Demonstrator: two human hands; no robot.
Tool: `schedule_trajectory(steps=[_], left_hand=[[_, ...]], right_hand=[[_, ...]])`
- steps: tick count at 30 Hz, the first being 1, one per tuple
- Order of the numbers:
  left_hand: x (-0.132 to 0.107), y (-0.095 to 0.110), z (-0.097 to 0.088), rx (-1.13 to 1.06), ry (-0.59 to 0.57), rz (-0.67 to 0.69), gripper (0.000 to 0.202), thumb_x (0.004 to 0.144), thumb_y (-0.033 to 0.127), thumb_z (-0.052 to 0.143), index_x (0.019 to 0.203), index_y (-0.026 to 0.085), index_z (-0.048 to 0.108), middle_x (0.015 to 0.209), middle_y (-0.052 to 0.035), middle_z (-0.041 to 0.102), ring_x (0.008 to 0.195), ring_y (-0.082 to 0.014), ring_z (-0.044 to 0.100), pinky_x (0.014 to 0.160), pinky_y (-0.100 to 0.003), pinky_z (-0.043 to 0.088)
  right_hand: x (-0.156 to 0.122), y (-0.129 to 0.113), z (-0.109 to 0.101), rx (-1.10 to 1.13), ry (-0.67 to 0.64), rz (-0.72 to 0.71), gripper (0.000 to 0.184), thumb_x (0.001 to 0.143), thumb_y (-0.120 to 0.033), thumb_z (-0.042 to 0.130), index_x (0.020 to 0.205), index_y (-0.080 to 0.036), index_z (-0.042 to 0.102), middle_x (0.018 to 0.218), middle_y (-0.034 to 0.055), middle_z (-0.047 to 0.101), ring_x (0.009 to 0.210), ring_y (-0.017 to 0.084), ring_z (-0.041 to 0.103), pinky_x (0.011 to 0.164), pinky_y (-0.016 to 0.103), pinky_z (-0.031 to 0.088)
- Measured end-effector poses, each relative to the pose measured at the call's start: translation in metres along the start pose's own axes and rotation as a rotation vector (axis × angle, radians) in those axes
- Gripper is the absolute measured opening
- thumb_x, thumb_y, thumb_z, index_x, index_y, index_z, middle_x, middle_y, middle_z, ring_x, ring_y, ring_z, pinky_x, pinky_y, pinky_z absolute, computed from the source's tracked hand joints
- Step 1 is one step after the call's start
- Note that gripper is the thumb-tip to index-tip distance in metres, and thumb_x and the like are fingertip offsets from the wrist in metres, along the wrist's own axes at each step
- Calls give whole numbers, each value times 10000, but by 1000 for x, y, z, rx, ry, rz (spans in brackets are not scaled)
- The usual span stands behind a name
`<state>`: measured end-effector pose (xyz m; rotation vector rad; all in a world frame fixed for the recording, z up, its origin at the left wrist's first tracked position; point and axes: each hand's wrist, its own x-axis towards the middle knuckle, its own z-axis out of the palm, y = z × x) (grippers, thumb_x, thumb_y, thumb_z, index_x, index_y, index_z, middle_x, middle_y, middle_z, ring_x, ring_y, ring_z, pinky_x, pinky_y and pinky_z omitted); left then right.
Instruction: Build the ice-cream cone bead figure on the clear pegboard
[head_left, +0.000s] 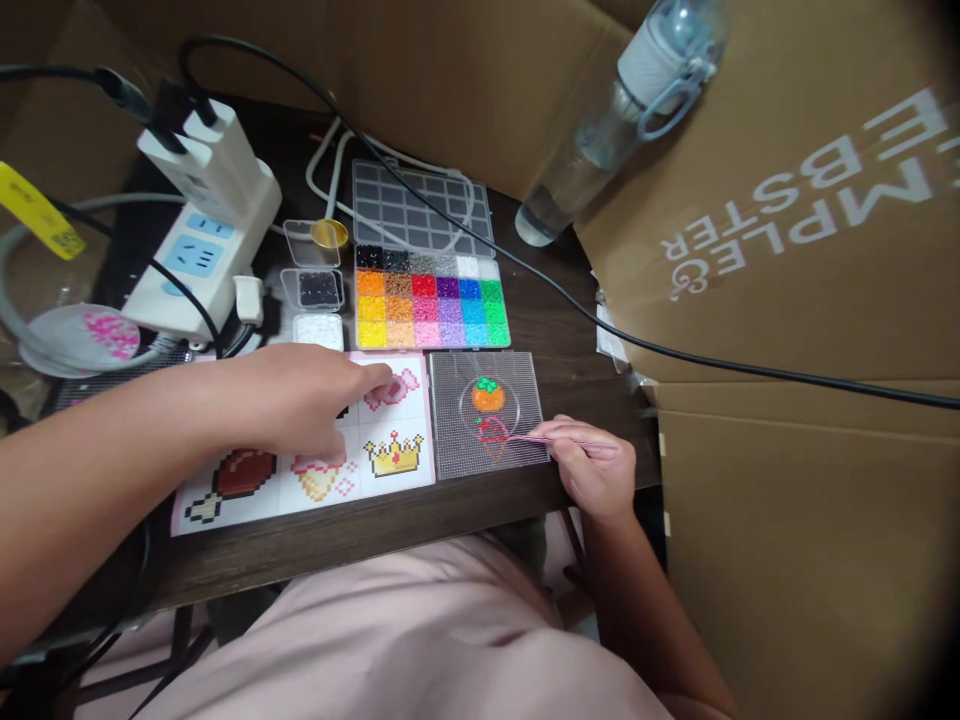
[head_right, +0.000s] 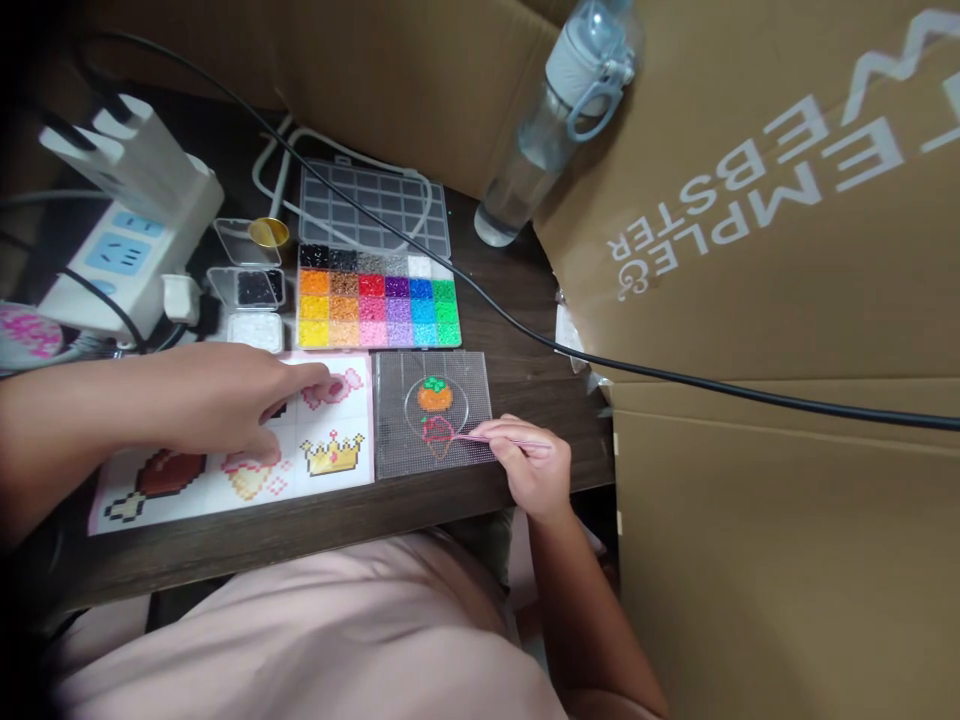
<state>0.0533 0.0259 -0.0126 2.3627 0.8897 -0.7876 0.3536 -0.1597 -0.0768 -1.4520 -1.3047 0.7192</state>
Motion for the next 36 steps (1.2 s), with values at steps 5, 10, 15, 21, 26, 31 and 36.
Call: schedule_trajectory(steps=[5,10,15,21,26,31,36], left_hand=[[1,-3,3,-13,16,6,819,618,371,712,1419,316,549,1020,-124,732,861,-347,677,675,-365,446],[0,-2,1,-16,12,3,806,608,359,734,1396,312,571,992,-124,734,849,-351,679,679,-376,454],[-3,2,-4,19,-5,21,786,642,364,703,1410,318,545,1008,-138,737,848,-335,683,625,-359,416],[-4,4,-5,21,-15,16,791,636,358,696,1410,326,540,1022,-140,734,862,-340,680,625,-363,407],[-2,3,-4,12,-18,9,791,630,353,703,1405,316,548,1006,-145,734,840,-345,676,621,-373,402],[-2,3,-4,17,-11,15,807,629,371,707,1416,323,535,992,-139,732,839,-339,675,630,-369,403],[-2,3,-4,22,-25,8,821,619,361,700,1420,327,527,1011,-137,733,850,-337,675,625,-364,405]], right_hand=[[0,0,1,-7,-3,-9,167,908,-282,683,849,-281,839,839,57,820,770,245,754,800,433,578],[-1,2,-1,-57,-14,-4,184,916,-314,675,852,-267,841,843,68,820,782,252,760,817,440,585],[-1,4,-1,6,-35,-96,201,919,-190,678,929,-305,843,882,33,825,788,214,757,783,378,581],[0,4,-1,11,-51,-111,253,921,-133,666,950,-314,841,902,20,825,808,205,757,789,362,580],[0,4,-1,33,-45,-108,240,921,-139,665,950,-300,840,904,28,824,808,211,758,778,370,581],[1,3,-1,19,-69,-126,238,924,-142,661,956,-297,839,903,31,826,805,211,761,794,382,575],[3,1,-1,-8,-95,-123,227,926,-148,664,954,-290,838,897,36,828,799,214,764,786,385,574]])
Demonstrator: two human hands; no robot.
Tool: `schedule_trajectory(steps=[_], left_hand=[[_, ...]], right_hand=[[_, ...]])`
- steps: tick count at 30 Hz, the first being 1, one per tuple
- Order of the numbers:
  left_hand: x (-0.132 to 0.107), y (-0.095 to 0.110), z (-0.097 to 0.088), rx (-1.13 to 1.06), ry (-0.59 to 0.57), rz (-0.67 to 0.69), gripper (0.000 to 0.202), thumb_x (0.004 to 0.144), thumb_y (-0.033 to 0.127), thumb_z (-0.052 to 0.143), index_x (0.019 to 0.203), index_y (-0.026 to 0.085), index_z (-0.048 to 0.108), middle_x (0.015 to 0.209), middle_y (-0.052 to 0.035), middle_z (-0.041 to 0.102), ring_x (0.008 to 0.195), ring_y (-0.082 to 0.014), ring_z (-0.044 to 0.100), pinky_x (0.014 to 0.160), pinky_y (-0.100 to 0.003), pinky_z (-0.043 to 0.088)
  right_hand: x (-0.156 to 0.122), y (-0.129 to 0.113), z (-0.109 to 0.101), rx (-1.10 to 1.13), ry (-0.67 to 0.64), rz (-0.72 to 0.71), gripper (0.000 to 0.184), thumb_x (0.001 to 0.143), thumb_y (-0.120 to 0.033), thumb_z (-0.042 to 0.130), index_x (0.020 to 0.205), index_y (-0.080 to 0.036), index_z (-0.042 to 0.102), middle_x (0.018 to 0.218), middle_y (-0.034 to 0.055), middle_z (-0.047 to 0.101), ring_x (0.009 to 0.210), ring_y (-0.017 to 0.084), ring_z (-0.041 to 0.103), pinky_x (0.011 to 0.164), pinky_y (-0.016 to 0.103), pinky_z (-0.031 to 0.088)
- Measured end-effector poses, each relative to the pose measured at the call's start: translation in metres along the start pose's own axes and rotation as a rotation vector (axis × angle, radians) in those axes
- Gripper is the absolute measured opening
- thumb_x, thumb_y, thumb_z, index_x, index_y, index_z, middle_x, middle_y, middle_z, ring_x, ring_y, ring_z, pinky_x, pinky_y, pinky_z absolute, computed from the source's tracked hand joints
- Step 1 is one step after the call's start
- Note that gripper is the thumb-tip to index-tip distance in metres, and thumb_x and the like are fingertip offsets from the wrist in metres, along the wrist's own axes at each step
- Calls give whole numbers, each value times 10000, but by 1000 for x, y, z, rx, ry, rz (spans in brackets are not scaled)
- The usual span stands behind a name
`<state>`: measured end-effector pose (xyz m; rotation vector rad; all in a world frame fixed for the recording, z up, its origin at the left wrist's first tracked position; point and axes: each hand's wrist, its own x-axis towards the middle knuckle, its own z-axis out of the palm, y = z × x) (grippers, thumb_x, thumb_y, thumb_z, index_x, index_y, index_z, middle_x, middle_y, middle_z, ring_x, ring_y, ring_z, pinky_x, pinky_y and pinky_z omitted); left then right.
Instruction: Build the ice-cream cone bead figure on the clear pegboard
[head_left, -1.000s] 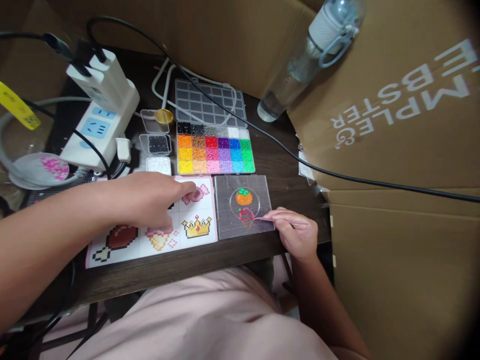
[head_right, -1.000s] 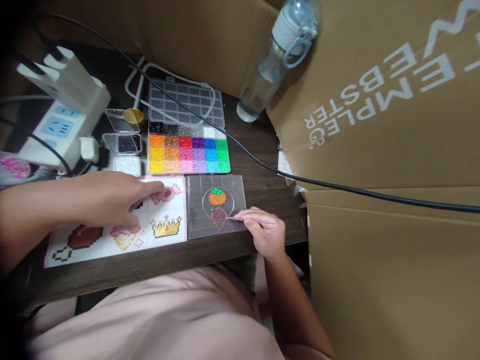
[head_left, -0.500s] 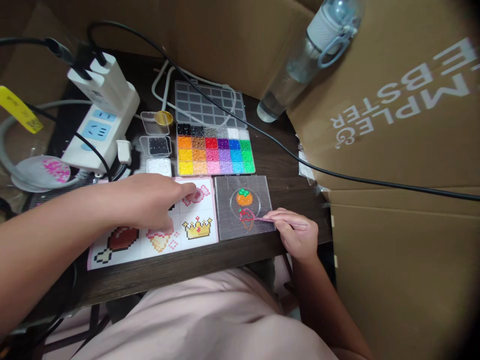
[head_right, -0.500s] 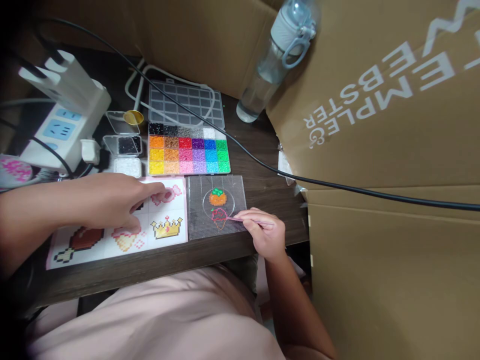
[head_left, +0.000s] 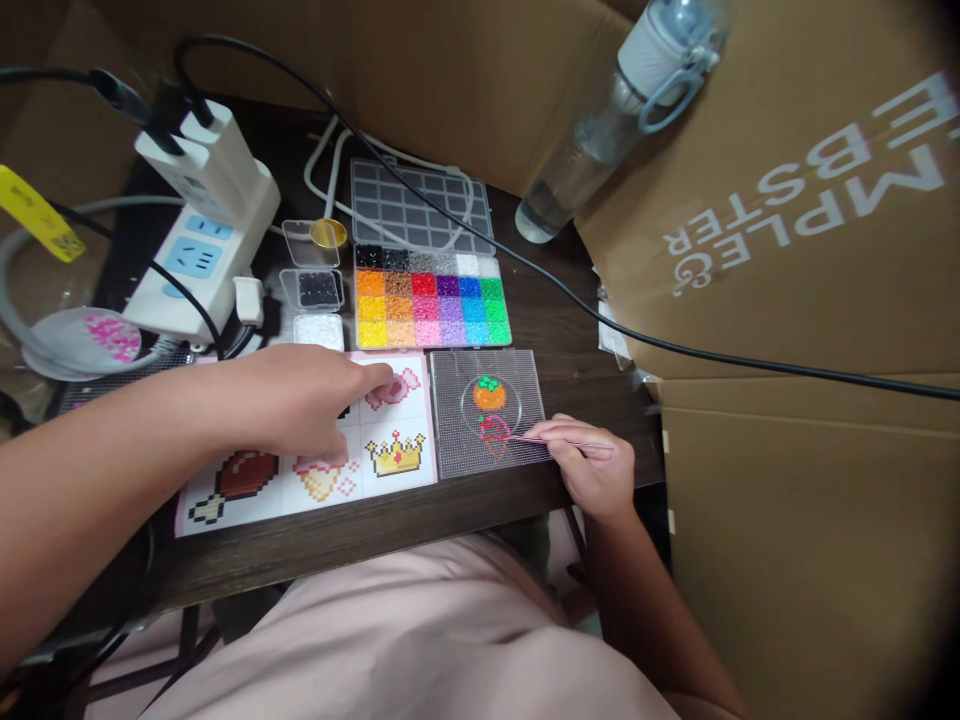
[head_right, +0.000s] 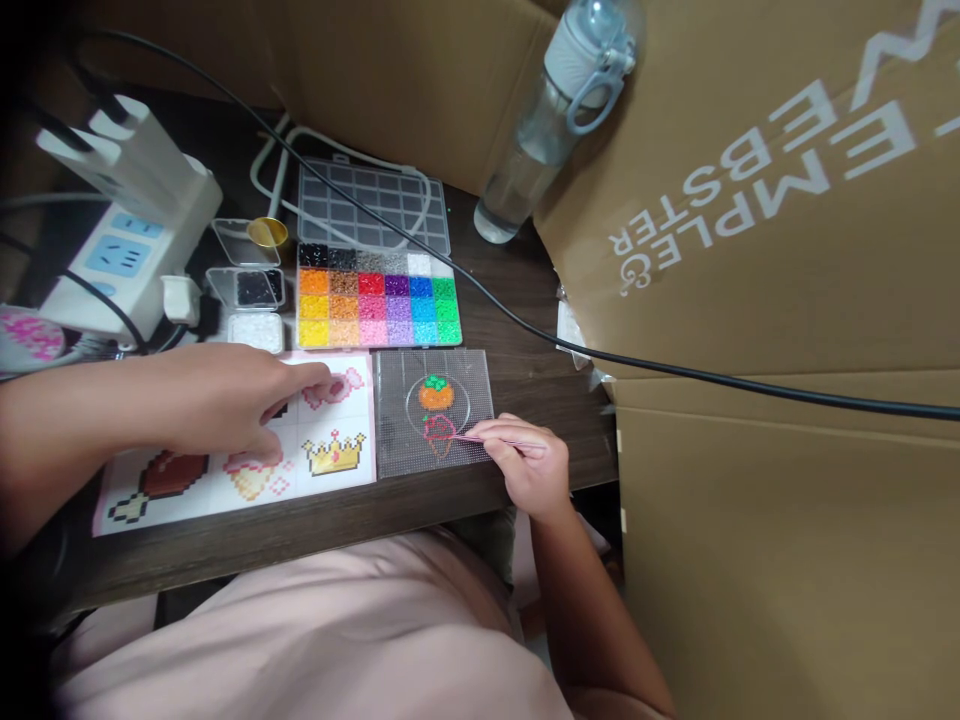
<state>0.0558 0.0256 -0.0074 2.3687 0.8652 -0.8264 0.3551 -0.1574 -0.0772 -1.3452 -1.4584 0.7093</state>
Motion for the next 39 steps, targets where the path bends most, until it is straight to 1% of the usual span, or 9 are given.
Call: schedule_trajectory(steps=[10,14,19,22,24,27,31,35,39], left_hand=[[2,-2,3,-20,31,-1,767,614,367,709,1368,317,583,1029,-138,740,868,-352,682,660,-381,439],[1,-3,4,0,24,-7,776,630,372,684,1395,329,558,1028,-125,745,862,-340,685,650,-371,439],[2,-5,5,-4,24,-3,799,636,395,694,1417,342,538,1041,-116,747,871,-326,686,658,-359,441],[2,-4,4,-2,19,-8,792,645,409,692,1416,324,535,1040,-119,741,875,-329,684,651,-353,432],[-1,-2,0,-12,3,-5,791,659,397,681,1429,309,524,1034,-121,737,873,-328,682,652,-351,431],[-6,2,-5,-29,-17,11,805,655,378,687,1438,304,518,1012,-110,738,835,-309,681,659,-347,439],[-10,3,-7,-41,-13,27,812,646,351,687,1438,316,513,1061,-106,738,814,-286,672,652,-337,442],[-11,1,-4,-35,-8,39,796,656,324,671,1437,309,513,1031,-104,740,768,-269,662,635,-335,438],[-10,0,-4,-42,-12,43,793,660,314,680,1435,306,513,1014,-102,743,761,-260,662,643,-336,444]], right_hand=[[-1,1,-1,48,1,15,266,932,-128,650,973,-315,835,921,18,824,820,201,753,775,362,581],[-2,2,0,62,11,13,266,931,-131,653,970,-319,837,916,15,824,810,195,750,777,355,579],[-2,6,1,112,74,21,198,914,-176,685,922,-296,843,880,38,821,780,214,750,748,375,588],[-1,8,0,132,107,47,128,899,-263,715,868,-265,839,848,61,817,760,232,750,727,402,605],[-1,7,0,135,131,70,136,883,-321,736,829,-243,834,819,76,812,754,244,752,714,416,616],[2,4,1,160,165,85,91,848,-291,778,790,-245,831,800,66,812,752,226,758,709,379,626],[5,-1,4,212,202,97,36,796,-263,837,759,-259,834,767,42,810,725,186,762,684,297,625],[5,-2,6,200,263,148,56,751,-320,879,743,-292,831,758,36,807,733,213,770,680,332,648],[3,-1,4,178,255,174,72,763,-334,874,747,-277,832,783,53,811,755,213,777,687,319,655]])
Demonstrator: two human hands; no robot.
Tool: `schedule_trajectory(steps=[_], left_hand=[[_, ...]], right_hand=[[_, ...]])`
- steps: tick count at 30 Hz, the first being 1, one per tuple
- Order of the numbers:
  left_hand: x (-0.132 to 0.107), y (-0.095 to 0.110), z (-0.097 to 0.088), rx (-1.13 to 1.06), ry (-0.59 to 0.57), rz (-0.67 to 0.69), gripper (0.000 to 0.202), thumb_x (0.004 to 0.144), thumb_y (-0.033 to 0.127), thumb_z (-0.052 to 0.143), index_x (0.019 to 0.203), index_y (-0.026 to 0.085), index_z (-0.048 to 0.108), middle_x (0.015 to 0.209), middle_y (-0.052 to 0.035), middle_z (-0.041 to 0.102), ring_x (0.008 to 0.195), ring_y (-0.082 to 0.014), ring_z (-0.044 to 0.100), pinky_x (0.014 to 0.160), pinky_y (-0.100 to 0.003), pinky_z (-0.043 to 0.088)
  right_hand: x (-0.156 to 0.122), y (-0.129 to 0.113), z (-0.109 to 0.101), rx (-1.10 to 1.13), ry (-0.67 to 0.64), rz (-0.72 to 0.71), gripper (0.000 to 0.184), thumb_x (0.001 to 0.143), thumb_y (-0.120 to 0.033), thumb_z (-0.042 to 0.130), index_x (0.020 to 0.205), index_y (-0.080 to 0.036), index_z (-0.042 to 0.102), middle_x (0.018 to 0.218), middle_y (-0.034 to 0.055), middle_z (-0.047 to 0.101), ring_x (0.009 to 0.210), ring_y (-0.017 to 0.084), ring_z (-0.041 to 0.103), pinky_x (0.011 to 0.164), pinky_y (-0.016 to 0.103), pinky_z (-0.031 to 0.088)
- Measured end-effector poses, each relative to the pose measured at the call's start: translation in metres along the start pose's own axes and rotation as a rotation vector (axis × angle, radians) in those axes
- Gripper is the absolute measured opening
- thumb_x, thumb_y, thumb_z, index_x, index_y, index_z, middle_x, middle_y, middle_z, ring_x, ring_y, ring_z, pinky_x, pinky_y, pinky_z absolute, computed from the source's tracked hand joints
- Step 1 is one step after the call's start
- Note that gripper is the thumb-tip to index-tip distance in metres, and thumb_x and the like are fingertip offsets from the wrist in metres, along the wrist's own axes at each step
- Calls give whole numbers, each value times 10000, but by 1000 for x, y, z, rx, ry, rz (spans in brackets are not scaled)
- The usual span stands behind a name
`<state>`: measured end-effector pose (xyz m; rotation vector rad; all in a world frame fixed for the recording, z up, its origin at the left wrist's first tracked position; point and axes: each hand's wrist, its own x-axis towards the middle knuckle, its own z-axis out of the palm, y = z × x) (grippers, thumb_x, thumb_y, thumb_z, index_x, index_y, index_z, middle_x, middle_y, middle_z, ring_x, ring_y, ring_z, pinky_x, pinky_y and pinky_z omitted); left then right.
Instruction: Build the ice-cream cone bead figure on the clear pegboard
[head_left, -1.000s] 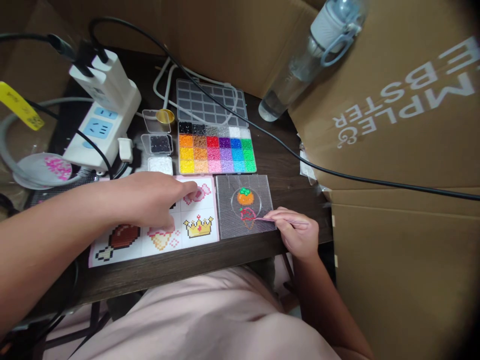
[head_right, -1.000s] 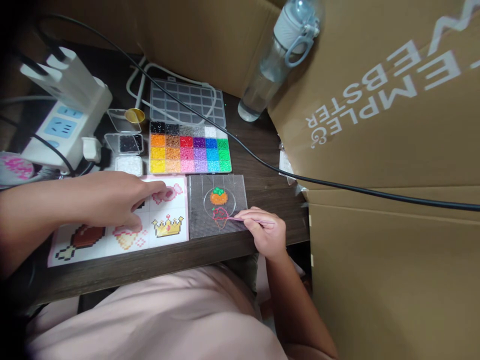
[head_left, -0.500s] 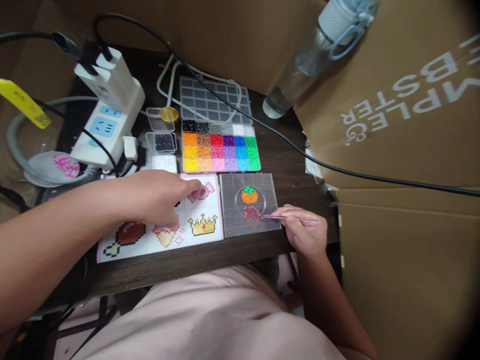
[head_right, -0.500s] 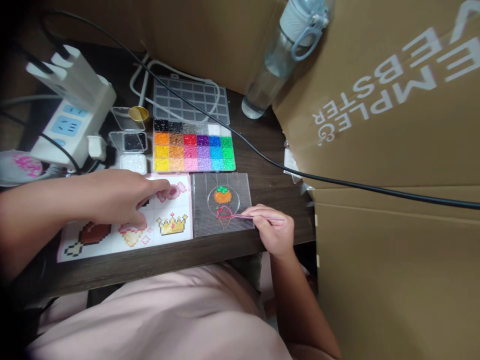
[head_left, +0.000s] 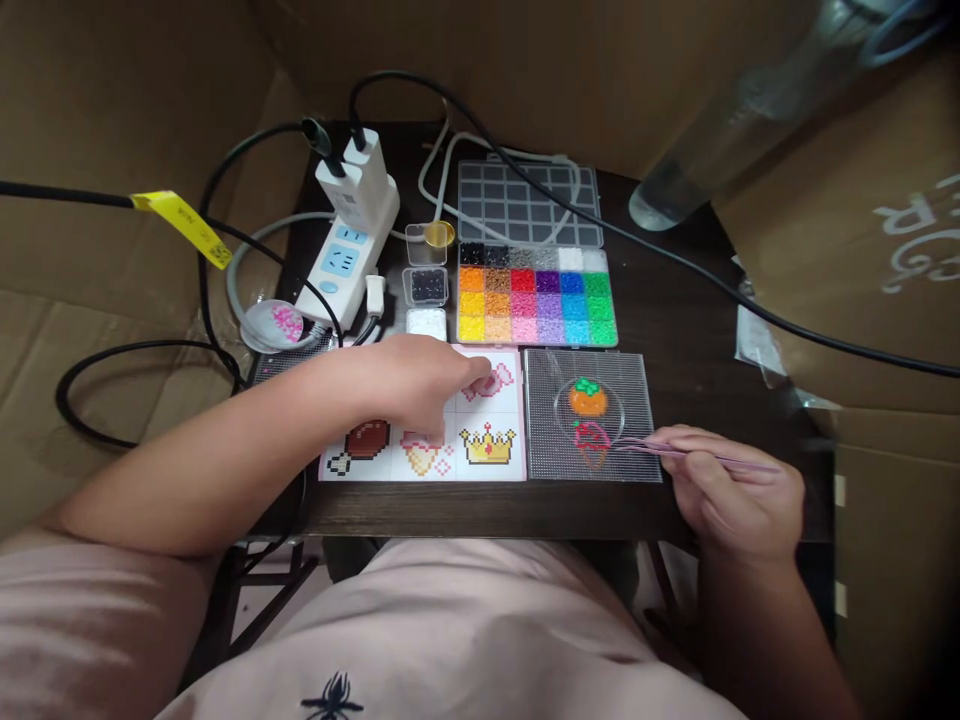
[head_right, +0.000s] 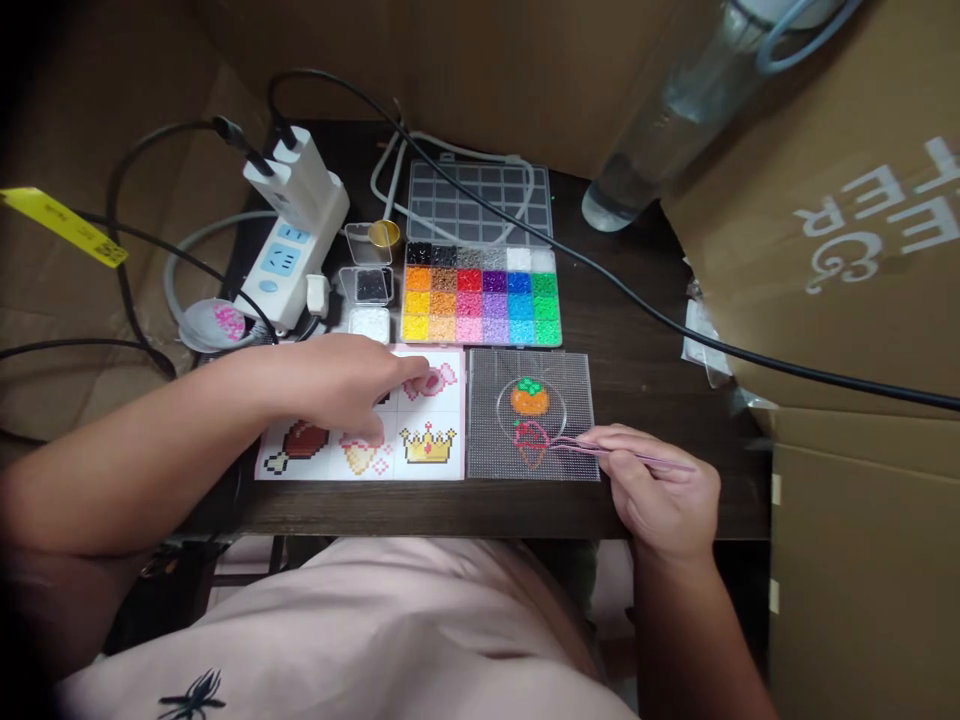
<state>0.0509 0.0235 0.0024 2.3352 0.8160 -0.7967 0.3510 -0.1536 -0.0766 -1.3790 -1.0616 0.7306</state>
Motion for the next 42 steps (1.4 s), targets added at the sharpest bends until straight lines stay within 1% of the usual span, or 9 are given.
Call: schedule_trajectory(steps=[3,9,13,19,25,29,33,38,42], left_hand=[[0,-1,0,-9,12,7,777,660,316,688,1419,312,524,1000,-92,742,766,-253,662,647,-331,445],[2,-2,2,21,24,17,723,658,350,679,1369,302,553,986,-95,732,792,-278,659,630,-336,447],[2,-1,2,20,20,12,719,657,332,672,1365,303,552,949,-90,731,735,-258,647,604,-329,434],[1,-1,0,21,15,-1,745,651,337,693,1381,301,546,978,-92,732,803,-268,655,645,-331,447],[2,-2,2,3,29,19,761,629,354,710,1370,295,552,1005,-92,737,818,-282,665,664,-347,456],[1,-3,2,-8,30,21,773,627,355,714,1381,298,550,1023,-89,742,849,-292,676,694,-356,469],[1,-4,3,-13,33,33,796,631,370,730,1400,297,538,1048,-98,741,860,-294,679,682,-352,465],[0,-3,3,-14,32,45,782,641,371,722,1398,301,538,1069,-97,731,859,-291,673,669,-349,453],[0,-3,3,-25,41,41,799,636,374,733,1405,312,524,1047,-85,730,835,-269,670,647,-330,437]], right_hand=[[1,0,0,26,-17,-13,75,768,-323,872,769,-257,835,788,57,811,760,201,782,691,288,654],[2,-1,1,15,-2,18,100,747,-343,885,753,-261,828,783,58,808,744,220,782,658,321,659],[1,1,-1,-9,12,42,102,752,-321,877,757,-231,829,815,82,811,743,218,777,617,301,640],[0,5,-1,6,30,66,72,789,-295,845,815,-228,839,868,94,817,639,164,721,475,240,519],[3,3,4,63,50,63,52,771,-280,853,804,-242,838,838,84,816,594,148,683,428,235,429],[6,0,7,75,55,71,55,743,-260,857,790,-240,838,809,75,812,531,128,636,409,235,404],[5,0,7,52,55,76,49,749,-273,852,783,-242,837,803,71,810,490,122,603,415,260,454],[3,3,4,12,76,75,84,753,-310,869,756,-235,832,810,64,808,597,168,714,513,283,594],[1,4,3,10,75,82,98,768,-321,865,783,-229,835,832,62,813,671,179,761,570,263,637]])
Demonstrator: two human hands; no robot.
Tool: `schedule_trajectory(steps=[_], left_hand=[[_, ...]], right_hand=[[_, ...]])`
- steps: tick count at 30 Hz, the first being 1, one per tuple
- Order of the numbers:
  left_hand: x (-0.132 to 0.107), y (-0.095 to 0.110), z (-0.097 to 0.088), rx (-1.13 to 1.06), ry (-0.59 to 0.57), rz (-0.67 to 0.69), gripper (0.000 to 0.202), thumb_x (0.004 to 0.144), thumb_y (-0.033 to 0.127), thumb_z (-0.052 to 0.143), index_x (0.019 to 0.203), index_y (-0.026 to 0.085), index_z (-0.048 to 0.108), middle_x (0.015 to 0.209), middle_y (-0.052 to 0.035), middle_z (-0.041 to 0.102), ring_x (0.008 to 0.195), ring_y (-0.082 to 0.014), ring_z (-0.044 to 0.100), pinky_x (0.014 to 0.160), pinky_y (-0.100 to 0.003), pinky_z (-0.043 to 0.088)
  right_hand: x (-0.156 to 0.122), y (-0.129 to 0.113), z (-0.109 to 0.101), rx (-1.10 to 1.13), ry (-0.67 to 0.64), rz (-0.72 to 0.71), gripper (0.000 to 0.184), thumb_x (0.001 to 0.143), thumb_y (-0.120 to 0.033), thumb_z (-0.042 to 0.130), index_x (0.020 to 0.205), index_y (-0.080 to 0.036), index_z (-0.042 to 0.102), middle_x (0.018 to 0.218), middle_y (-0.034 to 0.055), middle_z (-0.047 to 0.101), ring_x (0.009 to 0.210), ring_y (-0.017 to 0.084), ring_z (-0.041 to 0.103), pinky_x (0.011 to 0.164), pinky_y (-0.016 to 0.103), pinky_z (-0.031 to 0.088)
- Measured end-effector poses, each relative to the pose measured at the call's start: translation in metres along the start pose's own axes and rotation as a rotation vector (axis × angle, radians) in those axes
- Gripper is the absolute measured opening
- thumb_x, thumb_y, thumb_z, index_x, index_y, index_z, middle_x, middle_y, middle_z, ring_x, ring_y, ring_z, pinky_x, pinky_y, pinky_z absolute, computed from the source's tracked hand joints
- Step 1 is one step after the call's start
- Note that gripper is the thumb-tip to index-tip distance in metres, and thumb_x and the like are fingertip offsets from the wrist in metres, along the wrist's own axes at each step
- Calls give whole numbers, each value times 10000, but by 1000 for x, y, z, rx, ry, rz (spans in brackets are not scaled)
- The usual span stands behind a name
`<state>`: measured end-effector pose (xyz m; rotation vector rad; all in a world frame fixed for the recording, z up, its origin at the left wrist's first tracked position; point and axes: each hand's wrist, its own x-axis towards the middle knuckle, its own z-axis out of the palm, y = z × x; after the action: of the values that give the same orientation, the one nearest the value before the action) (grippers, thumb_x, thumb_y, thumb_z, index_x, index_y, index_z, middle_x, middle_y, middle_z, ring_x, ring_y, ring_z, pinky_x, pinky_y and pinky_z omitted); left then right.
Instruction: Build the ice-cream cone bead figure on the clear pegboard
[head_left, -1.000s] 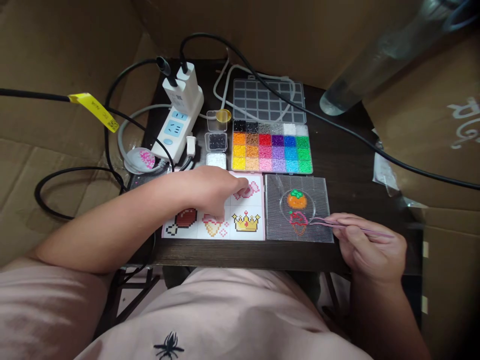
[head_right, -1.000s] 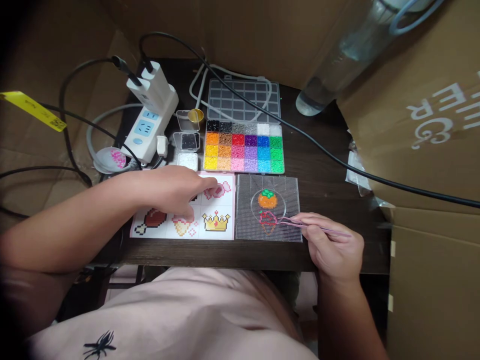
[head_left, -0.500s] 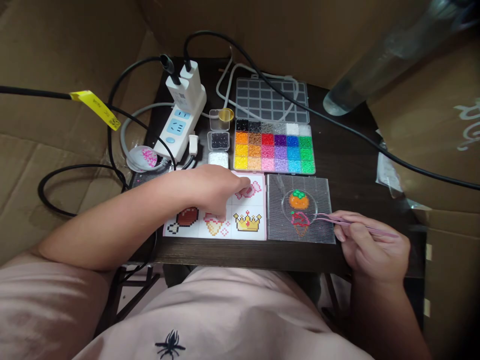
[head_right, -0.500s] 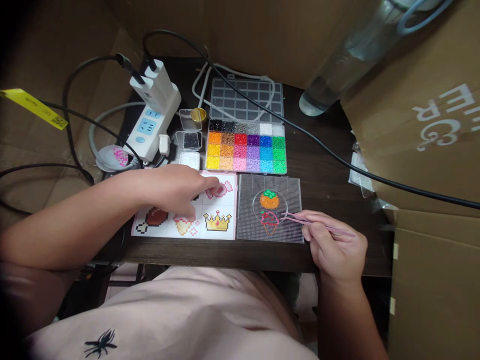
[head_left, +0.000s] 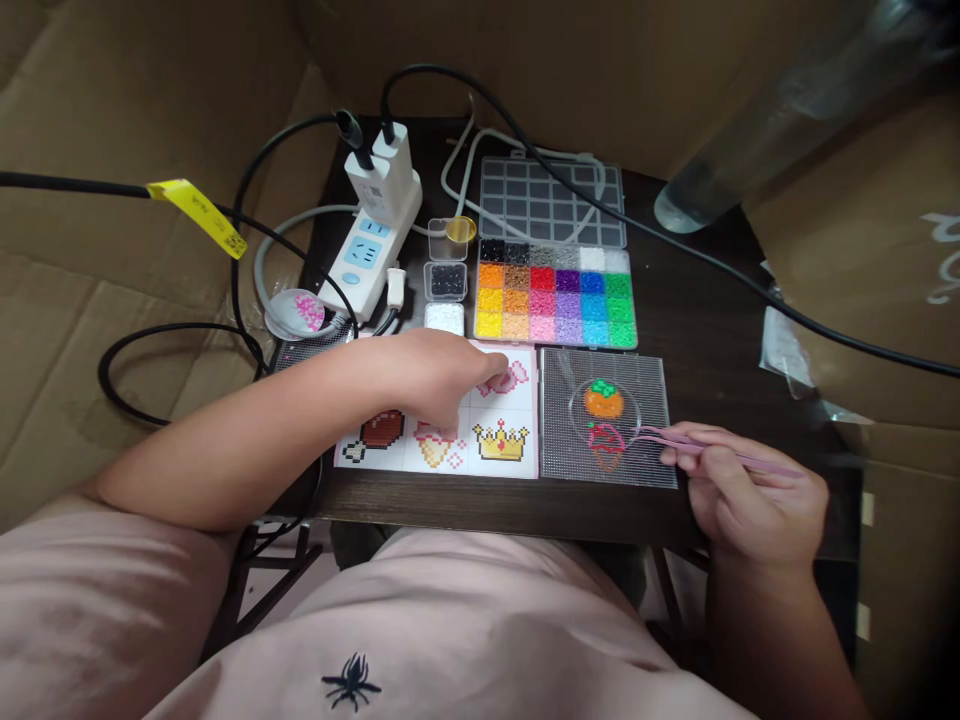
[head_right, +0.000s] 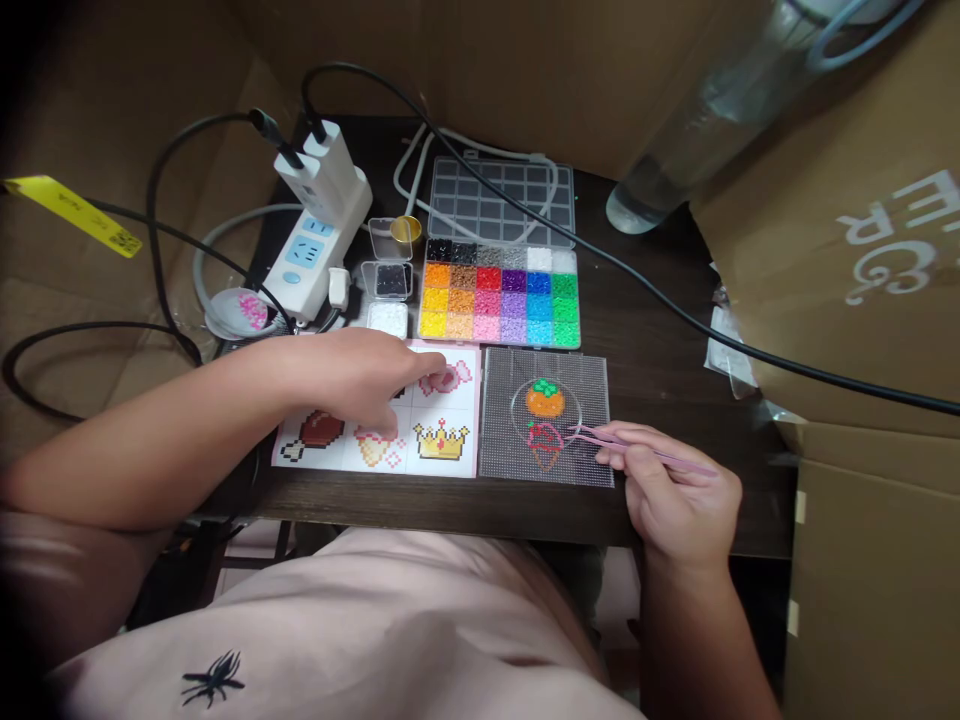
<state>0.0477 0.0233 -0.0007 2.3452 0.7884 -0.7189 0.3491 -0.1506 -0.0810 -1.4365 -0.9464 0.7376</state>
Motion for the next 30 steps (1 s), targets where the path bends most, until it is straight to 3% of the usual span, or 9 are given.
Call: schedule_trajectory(steps=[12,18,30], left_hand=[[-2,9,-7,42,-25,-44,783,632,340,707,1392,259,536,1045,-115,736,817,-282,668,626,-331,428],[1,6,-3,48,-19,-57,766,626,348,718,1369,270,546,940,-93,721,785,-275,655,626,-328,409],[3,4,-2,65,-8,-51,786,639,402,722,1392,281,528,972,-92,728,811,-291,660,613,-334,407]], right_hand=[[5,0,2,69,-53,-20,134,792,-324,847,840,-199,838,835,87,819,584,150,727,569,258,634],[5,1,0,2,-70,-21,124,824,-315,819,863,-199,843,851,90,820,613,157,729,572,266,624],[10,5,-1,-10,-133,-32,102,862,-302,791,892,-220,844,907,75,822,685,151,741,640,262,625]])
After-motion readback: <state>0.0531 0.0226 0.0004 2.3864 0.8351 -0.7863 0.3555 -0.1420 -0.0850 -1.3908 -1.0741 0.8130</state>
